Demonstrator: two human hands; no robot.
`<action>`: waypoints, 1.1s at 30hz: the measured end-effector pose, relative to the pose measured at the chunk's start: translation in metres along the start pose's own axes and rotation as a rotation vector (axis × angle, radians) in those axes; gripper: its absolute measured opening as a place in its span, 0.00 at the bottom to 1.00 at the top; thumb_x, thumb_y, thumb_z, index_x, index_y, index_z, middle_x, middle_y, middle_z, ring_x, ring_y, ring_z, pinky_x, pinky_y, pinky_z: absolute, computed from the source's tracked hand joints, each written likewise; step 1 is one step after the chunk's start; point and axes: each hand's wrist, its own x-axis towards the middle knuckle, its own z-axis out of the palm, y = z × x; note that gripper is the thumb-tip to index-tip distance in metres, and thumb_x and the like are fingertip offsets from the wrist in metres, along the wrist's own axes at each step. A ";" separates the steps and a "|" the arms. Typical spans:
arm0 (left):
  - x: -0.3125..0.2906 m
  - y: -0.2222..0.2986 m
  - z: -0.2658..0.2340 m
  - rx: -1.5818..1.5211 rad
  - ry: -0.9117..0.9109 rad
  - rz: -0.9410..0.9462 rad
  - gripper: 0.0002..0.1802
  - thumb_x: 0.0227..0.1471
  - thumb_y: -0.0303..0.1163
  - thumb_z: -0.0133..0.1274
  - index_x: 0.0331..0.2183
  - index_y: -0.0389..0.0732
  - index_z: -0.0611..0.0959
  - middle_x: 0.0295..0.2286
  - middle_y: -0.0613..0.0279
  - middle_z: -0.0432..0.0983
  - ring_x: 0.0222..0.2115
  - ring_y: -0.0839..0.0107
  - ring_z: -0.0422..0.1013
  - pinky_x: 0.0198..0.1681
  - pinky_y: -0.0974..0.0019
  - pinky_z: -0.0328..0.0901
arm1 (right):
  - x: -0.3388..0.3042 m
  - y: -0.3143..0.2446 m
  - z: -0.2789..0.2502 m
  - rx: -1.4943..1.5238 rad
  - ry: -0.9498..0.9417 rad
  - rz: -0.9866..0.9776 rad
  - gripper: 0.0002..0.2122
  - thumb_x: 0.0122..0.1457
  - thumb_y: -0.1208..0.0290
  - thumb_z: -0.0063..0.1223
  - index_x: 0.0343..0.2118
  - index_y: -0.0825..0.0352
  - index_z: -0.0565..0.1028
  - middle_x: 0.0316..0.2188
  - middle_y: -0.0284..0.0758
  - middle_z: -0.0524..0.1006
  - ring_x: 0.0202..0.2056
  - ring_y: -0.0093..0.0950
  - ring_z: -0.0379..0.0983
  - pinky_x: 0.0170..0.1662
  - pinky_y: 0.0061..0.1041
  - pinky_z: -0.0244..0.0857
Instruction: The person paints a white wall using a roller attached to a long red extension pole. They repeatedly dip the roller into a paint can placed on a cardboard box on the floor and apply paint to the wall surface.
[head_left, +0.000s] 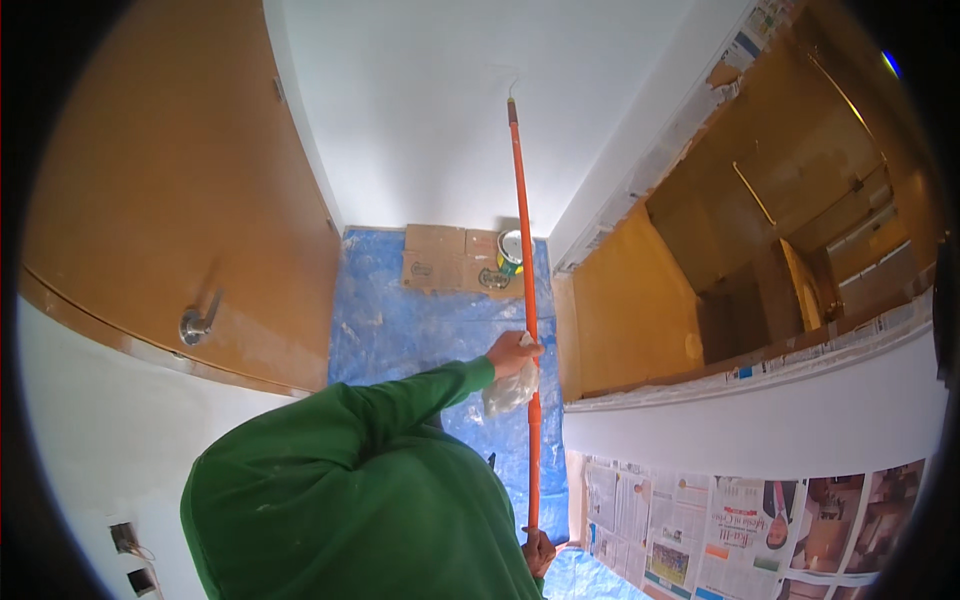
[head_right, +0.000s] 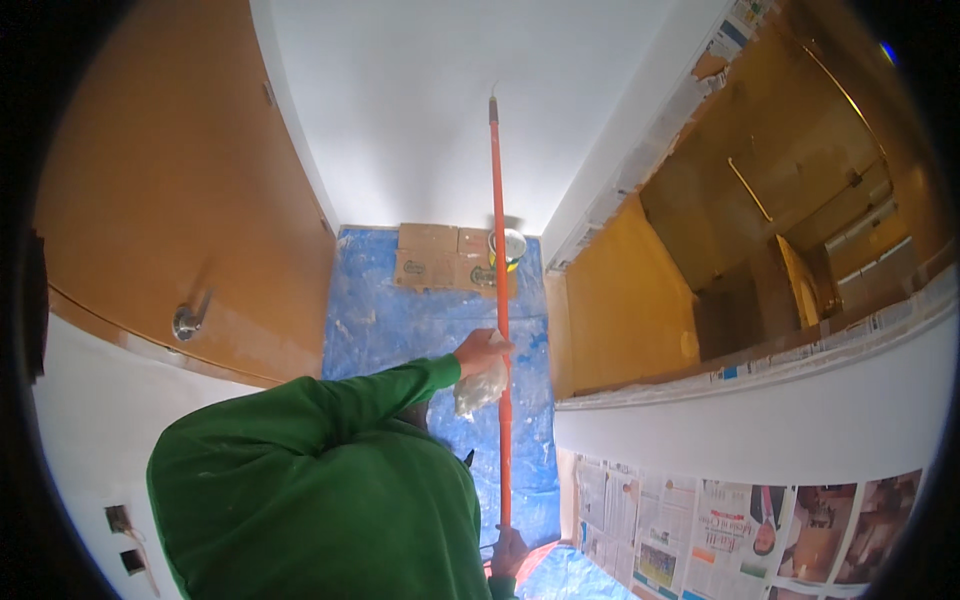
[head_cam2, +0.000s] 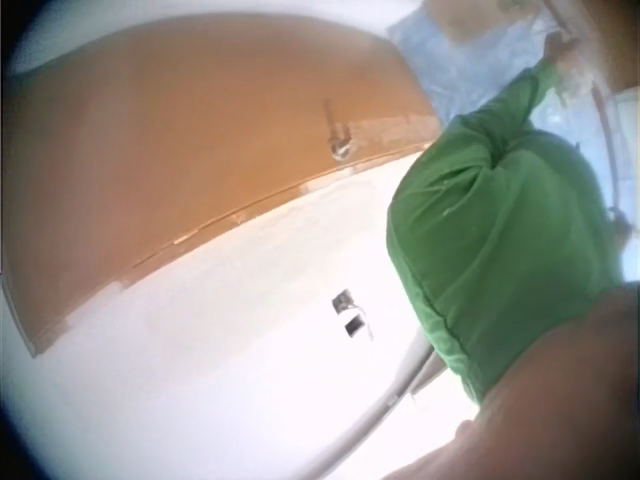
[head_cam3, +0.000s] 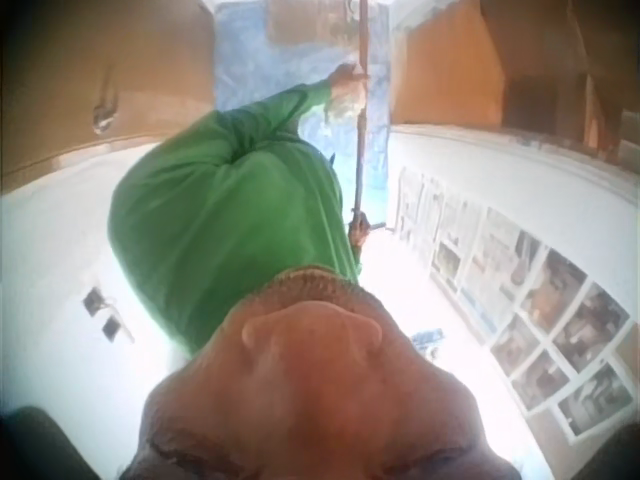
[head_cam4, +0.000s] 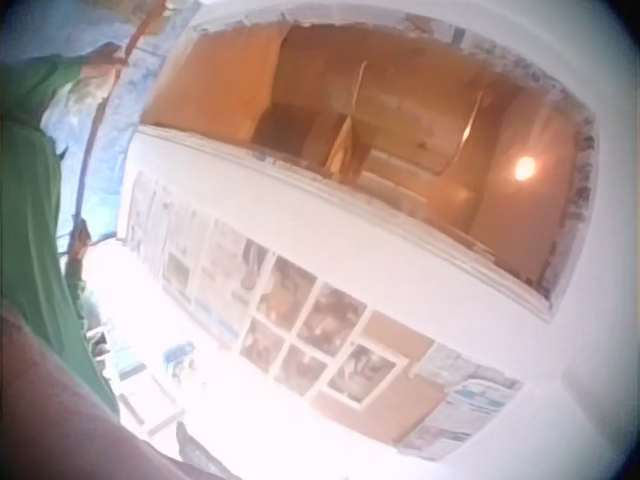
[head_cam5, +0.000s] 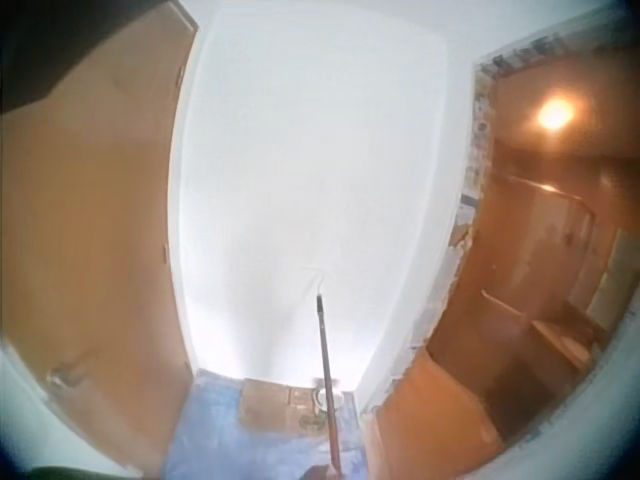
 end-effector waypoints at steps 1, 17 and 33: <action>-0.002 0.004 -0.005 -0.049 0.003 -0.058 0.15 0.45 0.38 0.57 0.21 0.36 0.77 0.18 0.58 0.75 0.20 0.70 0.72 0.24 0.63 0.65 | 0.000 -0.004 0.001 0.002 -0.012 -0.003 0.17 0.60 0.60 0.42 0.32 0.71 0.78 0.11 0.29 0.66 0.15 0.18 0.61 0.19 0.23 0.54; 0.060 -0.103 -0.039 0.012 0.079 -0.368 0.14 0.41 0.36 0.58 0.23 0.31 0.80 0.21 0.53 0.76 0.20 0.64 0.73 0.25 0.61 0.66 | 0.015 -0.065 0.023 -0.066 -0.094 0.146 0.18 0.60 0.58 0.44 0.30 0.69 0.78 0.09 0.29 0.63 0.13 0.18 0.59 0.17 0.24 0.51; 0.177 -0.173 -0.114 0.134 0.217 -0.564 0.23 0.39 0.42 0.60 0.24 0.27 0.79 0.21 0.49 0.76 0.21 0.59 0.73 0.25 0.58 0.65 | 0.137 -0.131 0.098 -0.229 -0.215 0.313 0.18 0.60 0.57 0.43 0.31 0.68 0.79 0.15 0.37 0.72 0.18 0.27 0.68 0.24 0.29 0.60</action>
